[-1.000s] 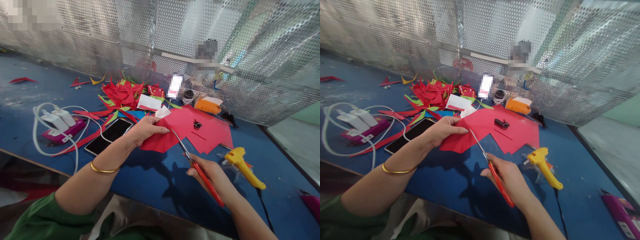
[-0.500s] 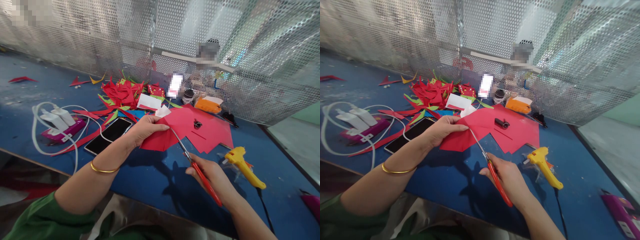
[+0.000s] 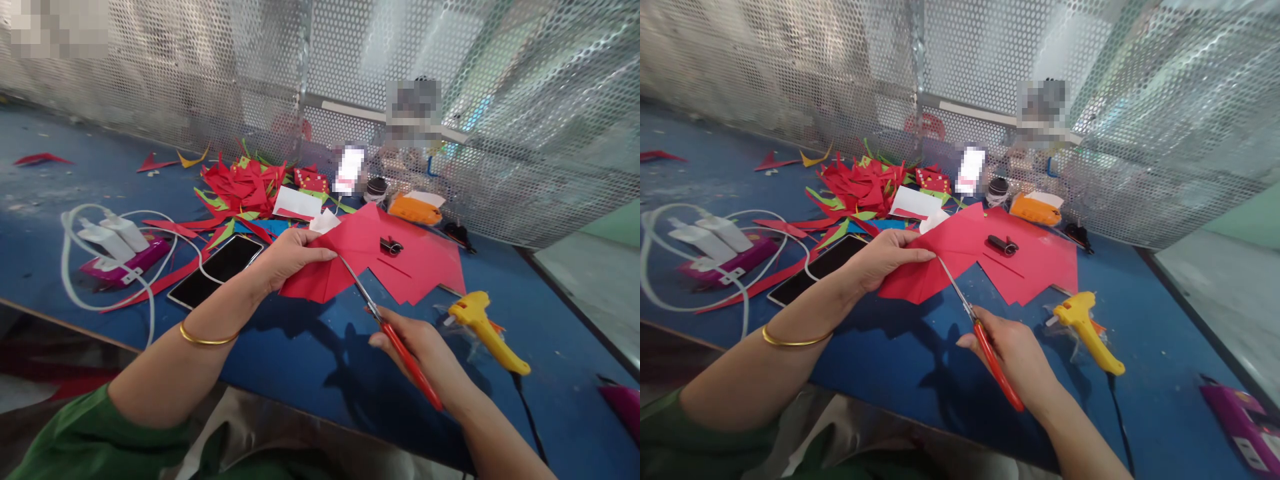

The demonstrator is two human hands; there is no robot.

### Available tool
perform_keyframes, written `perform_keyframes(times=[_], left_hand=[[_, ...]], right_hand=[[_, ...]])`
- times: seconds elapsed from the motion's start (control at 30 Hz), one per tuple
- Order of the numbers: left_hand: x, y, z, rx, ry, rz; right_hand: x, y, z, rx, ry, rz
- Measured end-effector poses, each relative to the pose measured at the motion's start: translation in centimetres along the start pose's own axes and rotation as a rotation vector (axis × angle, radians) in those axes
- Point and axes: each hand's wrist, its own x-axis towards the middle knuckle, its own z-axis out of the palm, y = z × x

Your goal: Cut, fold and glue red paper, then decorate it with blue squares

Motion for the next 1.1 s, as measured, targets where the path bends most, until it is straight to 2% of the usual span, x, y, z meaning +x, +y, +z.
perform_keyframes(times=[0.13, 0.33, 0.43, 0.57, 0.63, 0.7, 0.83, 0.93, 1.0, 1.07, 1.1], left_hand=[[0.1, 0.1, -0.2, 0.011, 0.018, 0.011], [0.0, 0.9, -0.8, -0.047, 0.097, 0.056], [-0.1, 1.4, -1.3, -0.050, 0.116, 0.093], [-0.1, 1.3, -1.3, -0.055, 0.133, 0.076], [-0.1, 1.0, -0.9, -0.050, 0.103, 0.034], [-0.2, 0.5, -0.5, -0.034, 0.047, -0.027], [-0.9, -0.4, 0.4, -0.012, -0.037, -0.131], [-1.8, -1.1, 0.7, -0.039, -0.029, -0.161], [-2.5, -1.7, 0.8, -0.068, -0.010, -0.184], [-3.3, -2.5, 1.0, -0.101, 0.007, -0.217], [-3.7, -2.9, 1.0, -0.117, 0.011, -0.236]], right_hand=[[-0.1, 0.3, 0.1, 0.005, 0.015, -0.004], [-0.1, 0.5, -1.7, -0.053, -0.055, 0.047], [-0.1, 0.7, -2.0, -0.080, -0.038, 0.105], [-0.1, 0.6, -0.7, -0.292, 0.084, 0.276], [0.0, 0.2, 0.4, -0.445, 0.116, 0.351], [0.2, -0.5, 1.2, -0.589, 0.129, 0.366], [0.2, -1.6, 1.7, -0.748, 0.138, 0.317], [-0.4, -1.9, 1.5, -0.796, 0.176, 0.255], [-0.7, -2.1, 1.6, -0.810, 0.353, 0.113], [-0.6, -2.3, 2.0, -0.776, 0.556, -0.095], [-0.4, -2.4, 2.4, -0.750, 0.611, -0.194]])
